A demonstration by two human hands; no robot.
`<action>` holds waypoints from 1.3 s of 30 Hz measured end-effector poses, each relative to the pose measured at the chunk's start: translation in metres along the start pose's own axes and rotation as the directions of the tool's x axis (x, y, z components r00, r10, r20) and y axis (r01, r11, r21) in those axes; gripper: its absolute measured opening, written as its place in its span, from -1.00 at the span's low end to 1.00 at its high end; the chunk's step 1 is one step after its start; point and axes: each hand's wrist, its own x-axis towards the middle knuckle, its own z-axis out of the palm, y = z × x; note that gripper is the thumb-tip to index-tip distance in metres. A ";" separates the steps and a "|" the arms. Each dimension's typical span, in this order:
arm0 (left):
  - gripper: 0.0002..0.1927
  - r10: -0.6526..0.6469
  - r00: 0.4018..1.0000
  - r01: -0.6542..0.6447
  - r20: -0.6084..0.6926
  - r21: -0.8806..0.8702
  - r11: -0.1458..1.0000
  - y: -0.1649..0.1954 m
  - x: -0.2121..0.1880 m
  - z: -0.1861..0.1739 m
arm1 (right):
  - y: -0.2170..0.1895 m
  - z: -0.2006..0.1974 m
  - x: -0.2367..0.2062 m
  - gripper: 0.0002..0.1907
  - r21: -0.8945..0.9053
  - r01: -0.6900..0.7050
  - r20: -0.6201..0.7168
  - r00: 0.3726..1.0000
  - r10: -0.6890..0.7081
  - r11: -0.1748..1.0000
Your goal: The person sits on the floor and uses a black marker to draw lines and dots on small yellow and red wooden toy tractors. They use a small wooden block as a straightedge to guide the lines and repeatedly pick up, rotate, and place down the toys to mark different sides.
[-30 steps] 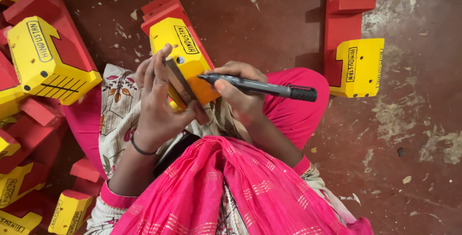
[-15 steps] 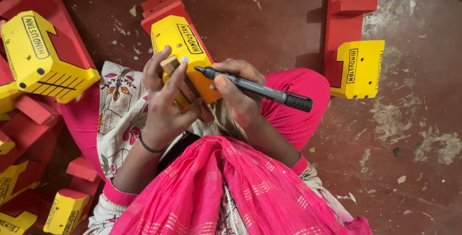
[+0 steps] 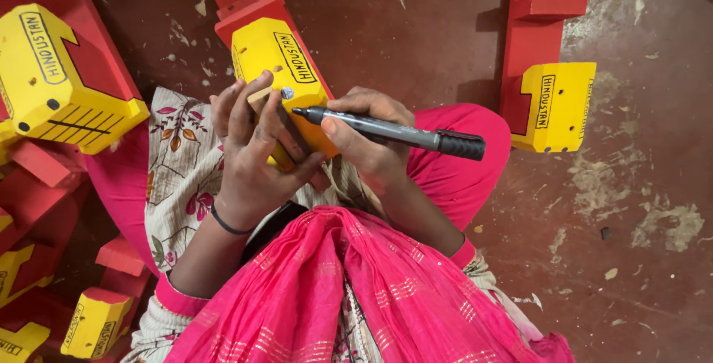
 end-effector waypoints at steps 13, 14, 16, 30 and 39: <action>-0.04 -0.009 1.000 0.009 0.023 0.006 1.000 0.002 -0.001 -0.005 | -0.009 0.007 0.011 -0.84 -0.221 0.104 0.050 0.994 -0.095 0.970; -0.04 -0.008 1.000 0.007 0.020 0.015 1.000 0.002 -0.001 -0.005 | -0.010 0.007 0.012 -0.84 -0.232 0.120 0.052 0.992 -0.111 0.965; -0.02 -0.008 1.000 0.008 0.018 0.015 1.000 0.003 -0.002 -0.004 | -0.011 0.007 0.012 -0.84 -0.255 0.151 0.059 0.988 -0.141 0.955; 0.04 -0.028 0.997 0.027 0.067 0.027 0.999 0.002 -0.003 -0.011 | -0.019 0.008 0.020 -0.84 -0.331 0.392 0.226 0.916 -0.331 0.858; 0.00 -0.029 0.997 0.026 0.066 0.049 0.998 0.001 -0.003 -0.009 | -0.015 -0.001 -0.003 -0.86 -0.351 0.289 0.199 0.952 -0.231 0.891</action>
